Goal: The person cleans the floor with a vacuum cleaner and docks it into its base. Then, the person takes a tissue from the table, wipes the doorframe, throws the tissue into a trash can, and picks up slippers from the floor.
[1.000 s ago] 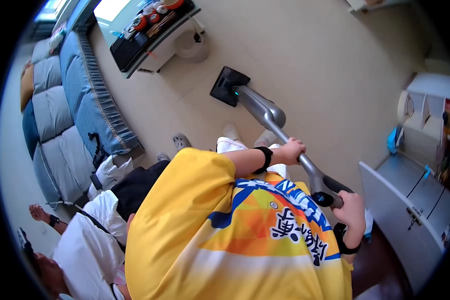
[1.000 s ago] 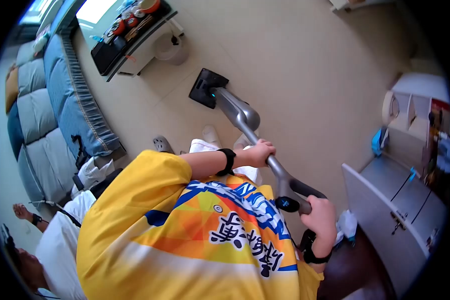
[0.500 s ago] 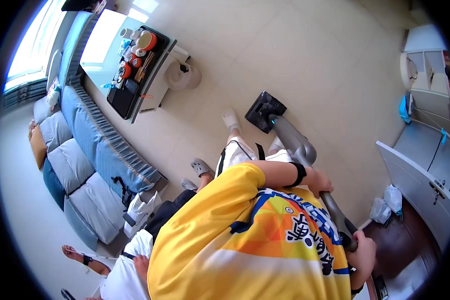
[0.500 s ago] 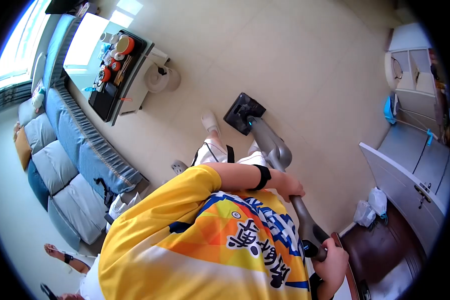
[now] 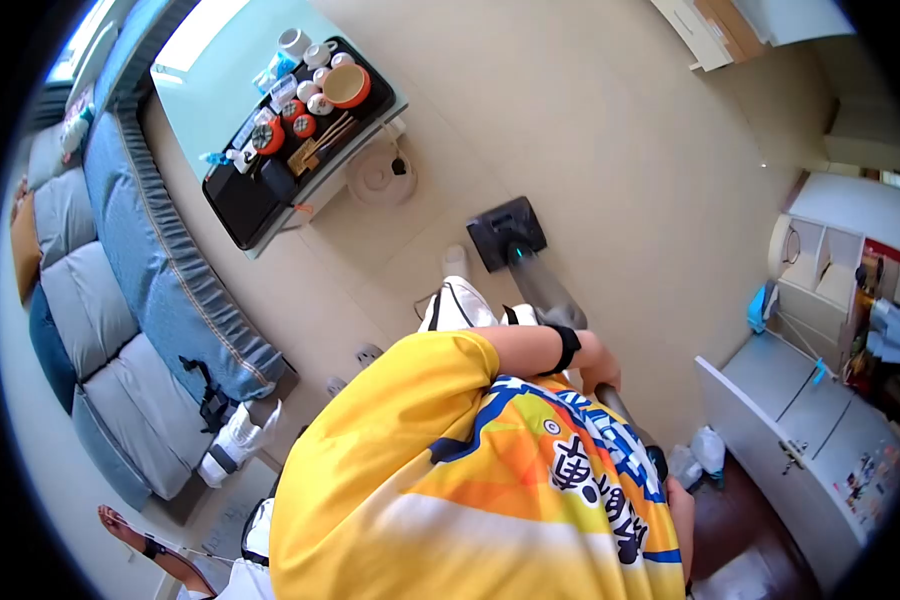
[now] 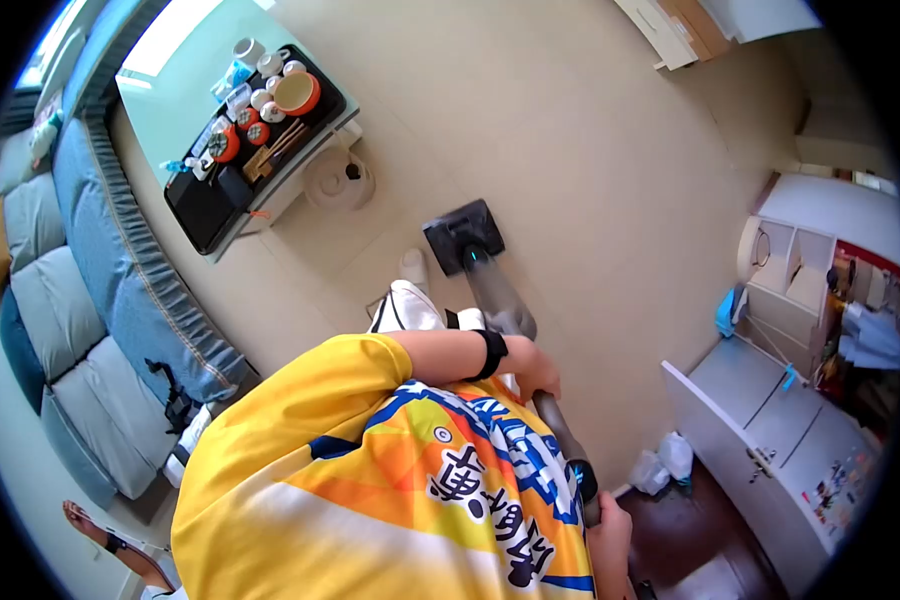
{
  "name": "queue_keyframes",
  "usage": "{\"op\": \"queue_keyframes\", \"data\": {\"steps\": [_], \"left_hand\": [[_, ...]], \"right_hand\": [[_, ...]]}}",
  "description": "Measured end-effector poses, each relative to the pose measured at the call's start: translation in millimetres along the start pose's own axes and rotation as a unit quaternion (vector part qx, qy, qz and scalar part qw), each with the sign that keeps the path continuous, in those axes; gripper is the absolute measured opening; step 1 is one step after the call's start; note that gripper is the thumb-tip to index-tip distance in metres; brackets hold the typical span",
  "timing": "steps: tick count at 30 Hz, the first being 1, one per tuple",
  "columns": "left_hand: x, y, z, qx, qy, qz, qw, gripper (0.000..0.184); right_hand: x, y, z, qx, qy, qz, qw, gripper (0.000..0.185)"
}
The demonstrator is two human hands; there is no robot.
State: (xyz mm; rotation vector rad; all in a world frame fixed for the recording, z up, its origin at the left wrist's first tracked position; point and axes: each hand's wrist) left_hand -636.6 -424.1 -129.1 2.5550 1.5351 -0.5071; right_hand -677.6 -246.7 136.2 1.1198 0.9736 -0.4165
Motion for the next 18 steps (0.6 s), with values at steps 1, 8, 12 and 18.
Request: {"op": "queue_keyframes", "data": {"steps": [1,8,12,18], "left_hand": [[-5,4,8,-0.007,0.007,-0.002,1.000,0.029],[-80,67,47,-0.059,-0.054,-0.089,0.993,0.034],[-115,94,87,-0.123,-0.028,-0.186,0.974,0.025],[-203,121,134,-0.296,-0.090,-0.424,0.851,0.019]], "right_hand": [[12,-5,-14,0.045,-0.078,-0.001,0.996,0.028],[22,-75,70,0.039,-0.155,0.018,0.987,0.035],[16,-133,121,0.000,-0.161,0.055,0.986,0.039],[-2,-264,194,-0.151,-0.213,0.158,0.952,0.047]]}}
Point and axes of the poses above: each hand's wrist, its own y-axis away from the middle knuckle, its own x-axis out of the palm, z = x × y, and after that the axes turned 14 degrees about -z, right-handed
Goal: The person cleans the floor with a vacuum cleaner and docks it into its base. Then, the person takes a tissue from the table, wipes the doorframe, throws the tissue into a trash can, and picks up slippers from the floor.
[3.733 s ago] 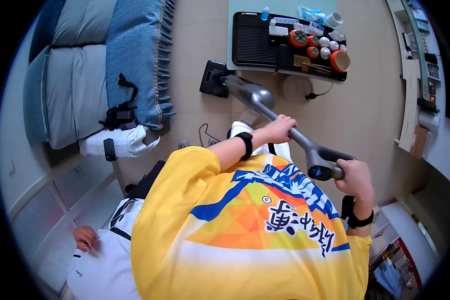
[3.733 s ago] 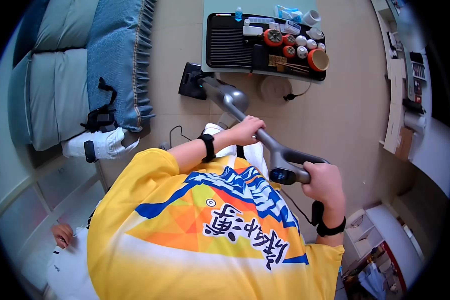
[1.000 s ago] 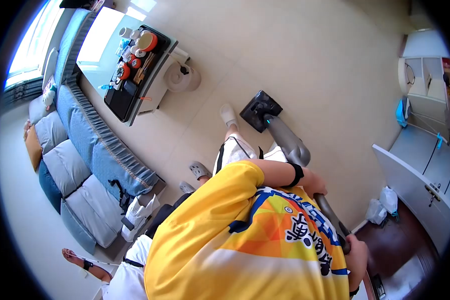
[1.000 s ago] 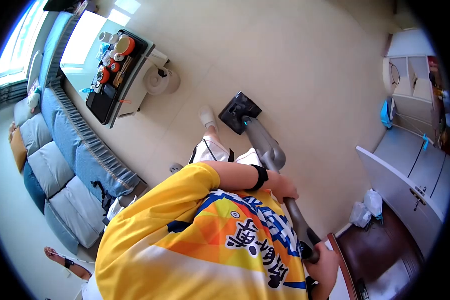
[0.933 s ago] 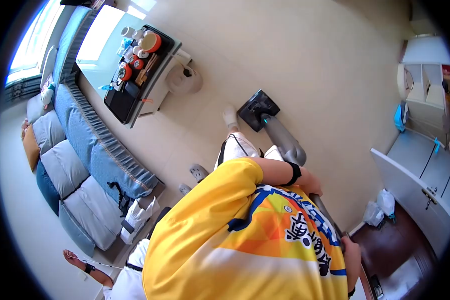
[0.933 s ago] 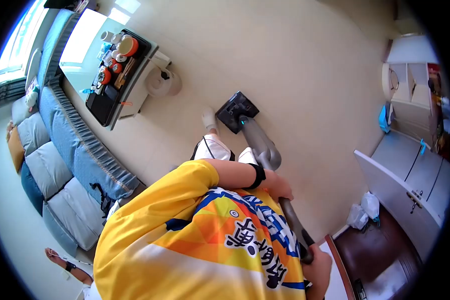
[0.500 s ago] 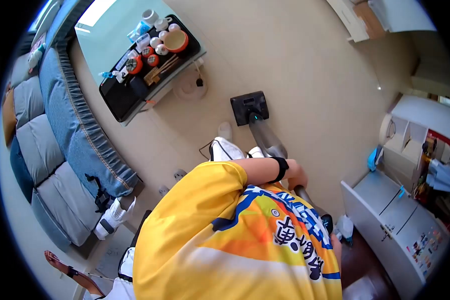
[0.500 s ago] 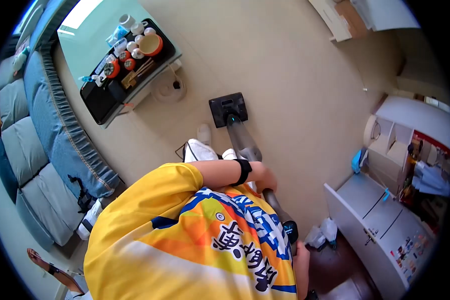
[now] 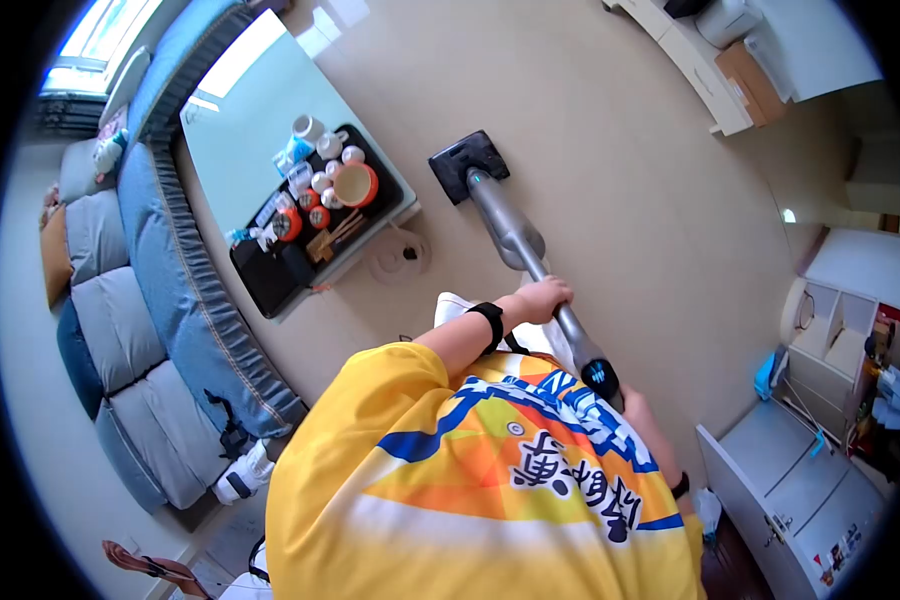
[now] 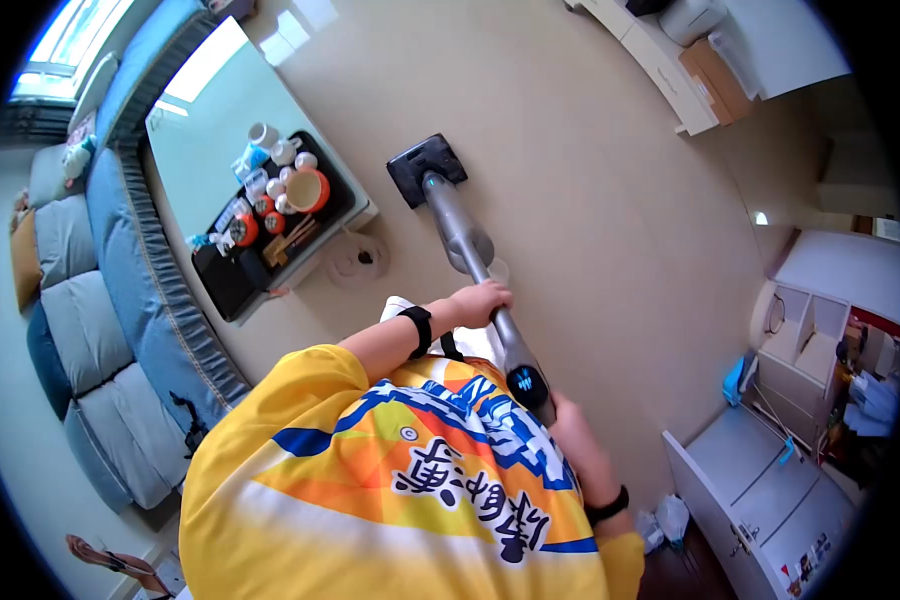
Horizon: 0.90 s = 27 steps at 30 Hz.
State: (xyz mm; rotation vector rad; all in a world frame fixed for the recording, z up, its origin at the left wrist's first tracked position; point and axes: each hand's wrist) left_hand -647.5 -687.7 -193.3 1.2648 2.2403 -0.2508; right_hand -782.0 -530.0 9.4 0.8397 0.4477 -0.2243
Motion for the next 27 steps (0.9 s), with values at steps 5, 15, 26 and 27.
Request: {"op": "queue_keyframes", "data": {"steps": [5,15,26,27], "left_hand": [[-49,-59,71,-0.050,-0.084,-0.179,0.979,0.026],[-245,-109,168,-0.289,-0.044,-0.293,0.910,0.057],[-423,-149,249,-0.318,0.023,-0.436,0.841,0.069],[-439,-152,254,-0.315,0.030,-0.448,0.836,0.069]], "right_hand": [[11,-125,37,-0.171,-0.003,0.047,0.984,0.051],[112,-313,227,-0.234,0.082,0.069,0.966,0.042],[174,-419,460,-0.173,0.061,0.167,0.969,0.024],[179,-429,478,-0.164,0.063,0.190,0.966,0.023]]}}
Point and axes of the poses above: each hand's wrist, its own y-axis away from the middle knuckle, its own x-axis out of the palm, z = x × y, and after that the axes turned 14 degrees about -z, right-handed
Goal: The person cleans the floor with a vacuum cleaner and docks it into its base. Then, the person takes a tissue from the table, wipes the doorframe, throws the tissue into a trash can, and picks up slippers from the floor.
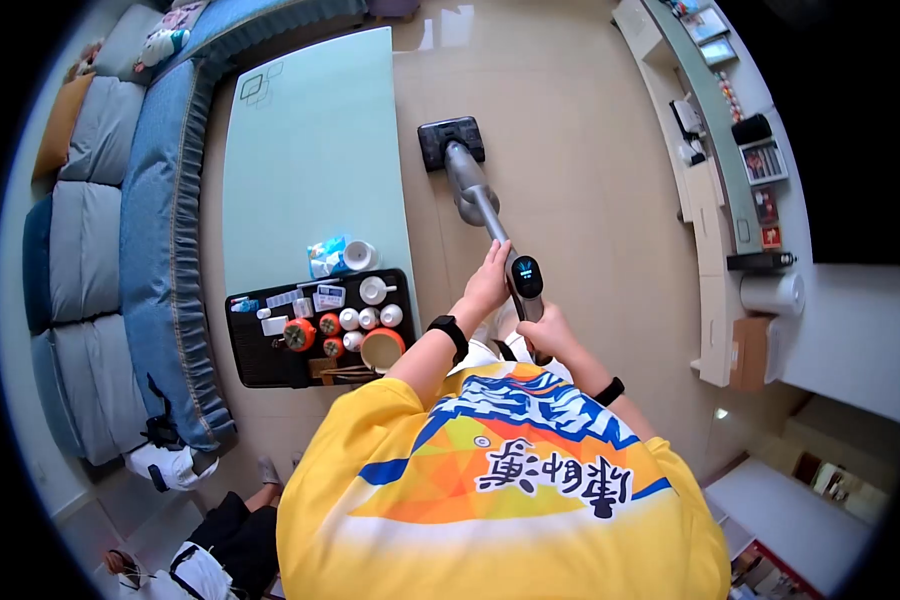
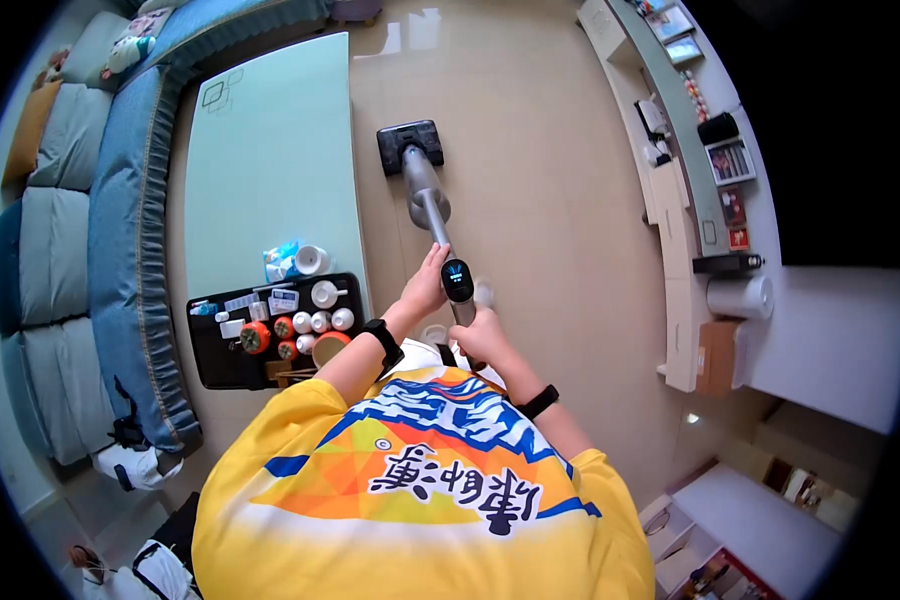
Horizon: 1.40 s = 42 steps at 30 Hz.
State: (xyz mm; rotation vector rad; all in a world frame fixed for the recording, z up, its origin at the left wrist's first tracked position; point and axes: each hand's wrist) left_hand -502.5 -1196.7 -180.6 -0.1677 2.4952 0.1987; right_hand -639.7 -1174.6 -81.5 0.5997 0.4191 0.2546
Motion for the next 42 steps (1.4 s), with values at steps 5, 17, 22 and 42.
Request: {"op": "queue_keyframes", "data": {"steps": [5,17,22,42], "left_hand": [[-9,-91,-7,-0.057,0.081,-0.023,0.995,0.074],[-77,-337,-20,-0.138,0.067,-0.008,0.988,0.075],[-94,-436,-6,-0.151,0.078,-0.028,0.985,0.074],[-109,-848,71,-0.203,0.034,-0.081,0.975,0.093]], "right_hand": [[-31,-99,79,0.006,-0.048,0.049,0.998,0.020],[-127,-410,295,-0.097,0.170,0.099,0.976,0.010],[-150,-503,392,-0.118,0.259,0.103,0.953,0.007],[-71,-781,508,-0.261,0.345,0.051,0.900,0.014]]}}
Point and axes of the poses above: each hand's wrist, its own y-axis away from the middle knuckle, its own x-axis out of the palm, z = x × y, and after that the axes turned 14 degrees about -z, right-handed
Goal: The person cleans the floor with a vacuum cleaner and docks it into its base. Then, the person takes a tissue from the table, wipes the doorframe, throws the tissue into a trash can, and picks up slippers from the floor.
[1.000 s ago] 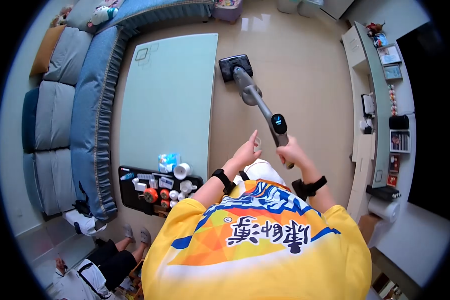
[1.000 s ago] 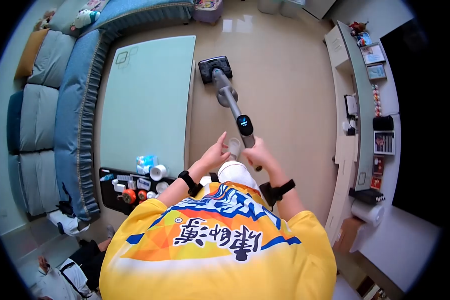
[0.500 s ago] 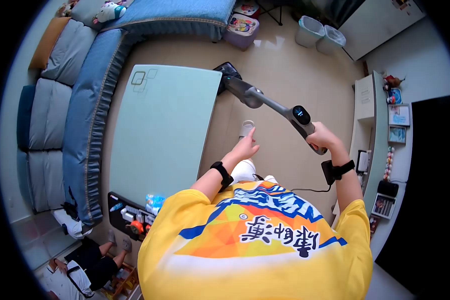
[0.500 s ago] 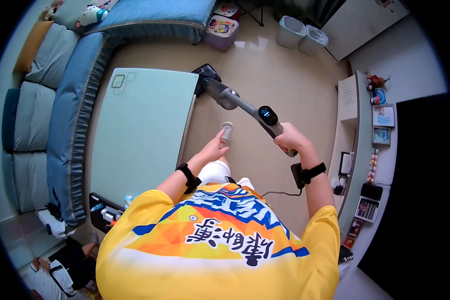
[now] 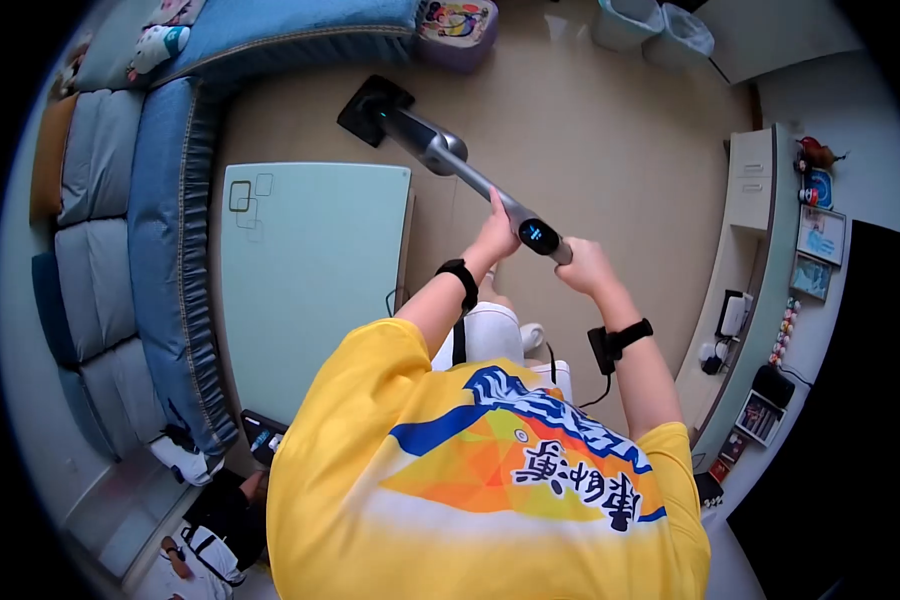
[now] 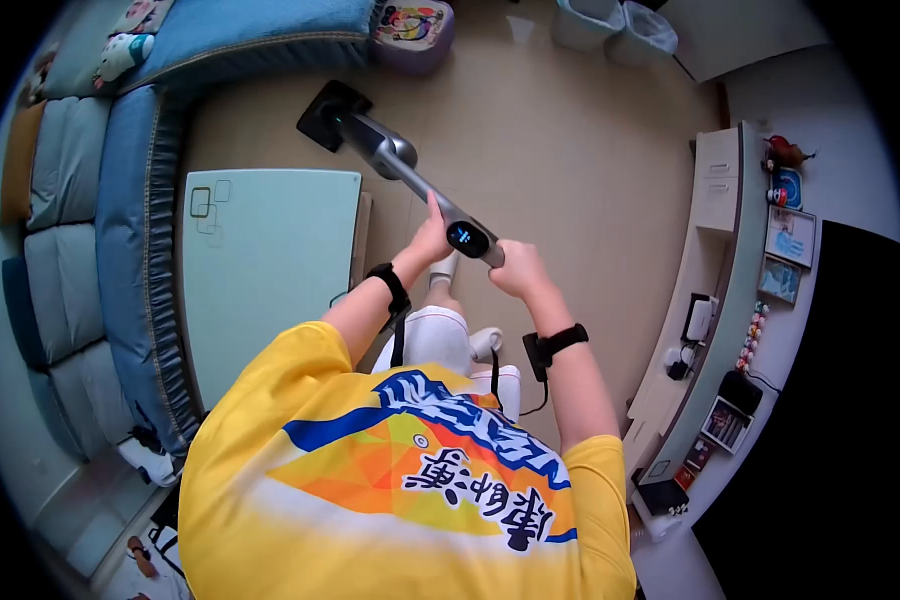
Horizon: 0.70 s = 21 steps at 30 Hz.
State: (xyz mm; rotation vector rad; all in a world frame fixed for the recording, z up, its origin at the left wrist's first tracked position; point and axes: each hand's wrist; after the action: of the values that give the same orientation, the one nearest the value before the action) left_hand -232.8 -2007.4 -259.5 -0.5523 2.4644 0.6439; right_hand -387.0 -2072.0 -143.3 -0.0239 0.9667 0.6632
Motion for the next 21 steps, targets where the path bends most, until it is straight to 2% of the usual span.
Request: {"op": "queue_keyframes", "data": {"steps": [5,6,8,10,13,16,18,19,20,21], "left_hand": [[18,18,-12,0.031,-0.002,0.019,0.999,0.097],[23,28,-16,0.013,0.021,0.069,0.997,0.099],[41,78,-33,0.060,0.079,0.168,0.981,0.101],[70,114,-33,0.148,0.095,0.211,0.962,0.102],[92,170,-57,0.216,0.054,0.309,0.925,0.101],[94,222,-91,0.239,0.004,0.450,0.860,0.091],[128,246,-85,0.252,0.010,0.541,0.802,0.078],[110,258,-113,0.236,-0.029,0.591,0.771,0.073],[119,270,-117,0.269,-0.030,0.617,0.739,0.068],[136,277,-110,0.266,0.016,0.675,0.688,0.063]], "right_hand": [[-18,18,-16,0.019,-0.005,-0.012,1.000,0.014],[-25,34,-24,0.021,-0.006,-0.011,1.000,0.015],[-45,94,-54,0.030,0.002,-0.017,0.999,0.015],[-68,145,-72,0.048,0.033,-0.019,0.998,0.016],[-100,229,-85,0.087,0.030,-0.035,0.995,0.016],[-117,323,-94,0.158,0.076,-0.013,0.984,0.016],[-124,381,-83,0.187,0.006,-0.032,0.982,0.018],[-125,407,-78,0.220,-0.017,-0.039,0.975,0.020],[-126,430,-71,0.250,-0.041,-0.045,0.966,0.021],[-134,445,-53,0.289,-0.042,-0.033,0.956,0.023]]}}
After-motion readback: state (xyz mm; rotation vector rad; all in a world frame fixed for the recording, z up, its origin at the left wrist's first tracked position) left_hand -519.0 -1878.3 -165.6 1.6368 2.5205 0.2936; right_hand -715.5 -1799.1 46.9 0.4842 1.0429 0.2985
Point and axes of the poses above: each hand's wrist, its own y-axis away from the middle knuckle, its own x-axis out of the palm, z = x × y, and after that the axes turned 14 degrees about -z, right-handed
